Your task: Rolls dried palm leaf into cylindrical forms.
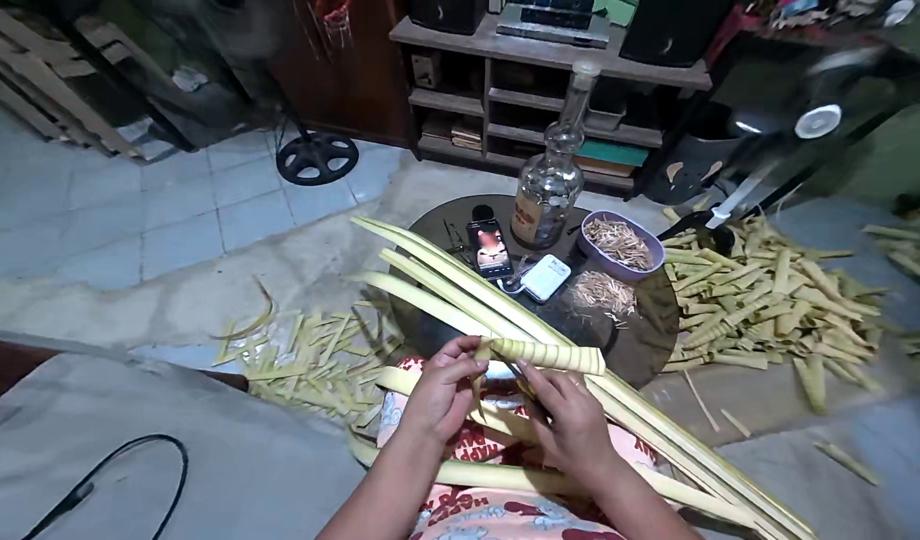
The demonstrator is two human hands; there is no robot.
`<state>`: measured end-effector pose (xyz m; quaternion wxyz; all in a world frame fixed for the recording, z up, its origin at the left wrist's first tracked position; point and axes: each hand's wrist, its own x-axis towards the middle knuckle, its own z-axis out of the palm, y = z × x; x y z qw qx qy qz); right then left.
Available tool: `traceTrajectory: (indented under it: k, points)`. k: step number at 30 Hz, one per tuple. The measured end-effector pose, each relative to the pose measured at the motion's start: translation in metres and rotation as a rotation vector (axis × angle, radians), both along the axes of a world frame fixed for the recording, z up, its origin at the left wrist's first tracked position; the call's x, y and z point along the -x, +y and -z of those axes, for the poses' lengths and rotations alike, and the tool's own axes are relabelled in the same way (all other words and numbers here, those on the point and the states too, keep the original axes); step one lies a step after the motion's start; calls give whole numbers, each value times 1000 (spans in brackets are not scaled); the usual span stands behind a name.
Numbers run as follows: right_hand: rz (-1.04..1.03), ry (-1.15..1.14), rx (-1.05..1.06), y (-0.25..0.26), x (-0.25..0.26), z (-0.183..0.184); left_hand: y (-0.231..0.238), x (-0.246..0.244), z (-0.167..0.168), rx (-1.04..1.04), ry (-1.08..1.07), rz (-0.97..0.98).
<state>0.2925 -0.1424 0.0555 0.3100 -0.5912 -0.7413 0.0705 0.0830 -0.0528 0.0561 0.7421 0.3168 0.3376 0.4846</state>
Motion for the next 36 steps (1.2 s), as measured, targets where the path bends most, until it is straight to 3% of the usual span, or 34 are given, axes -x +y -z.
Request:
traceTrajectory:
  k: [6, 10, 12, 15, 18, 20, 24, 28, 31, 36]
  points:
    - [22, -165, 134, 8, 5, 4, -12, -7, -7, 164, -107, 35]
    - [-31, 28, 244, 10, -8, -7, -12, 0, 1, 63, -23, 69]
    - [-18, 187, 274, 9, -27, -26, -4, 12, 12, -89, 147, -50]
    - [148, 77, 406, 25, -79, -39, 9, 41, 19, -232, 304, -75]
    - [207, -30, 623, 47, -131, -10, 8, 53, 15, -272, 255, 14]
    - [209, -66, 653, 57, -153, 12, 4, 50, 13, -277, 171, 73]
    - [138, -63, 406, 57, -129, -10, -2, 37, 9, -254, 53, 171]
    - [-162, 87, 137, 50, -50, -52, 1, 22, 2, -270, 78, 253]
    - [-373, -79, -51, 52, -11, -70, 4, 12, -2, -280, 90, 281]
    - [-527, -370, -180, 58, -2, -72, 2, 5, -7, -269, 64, 261]
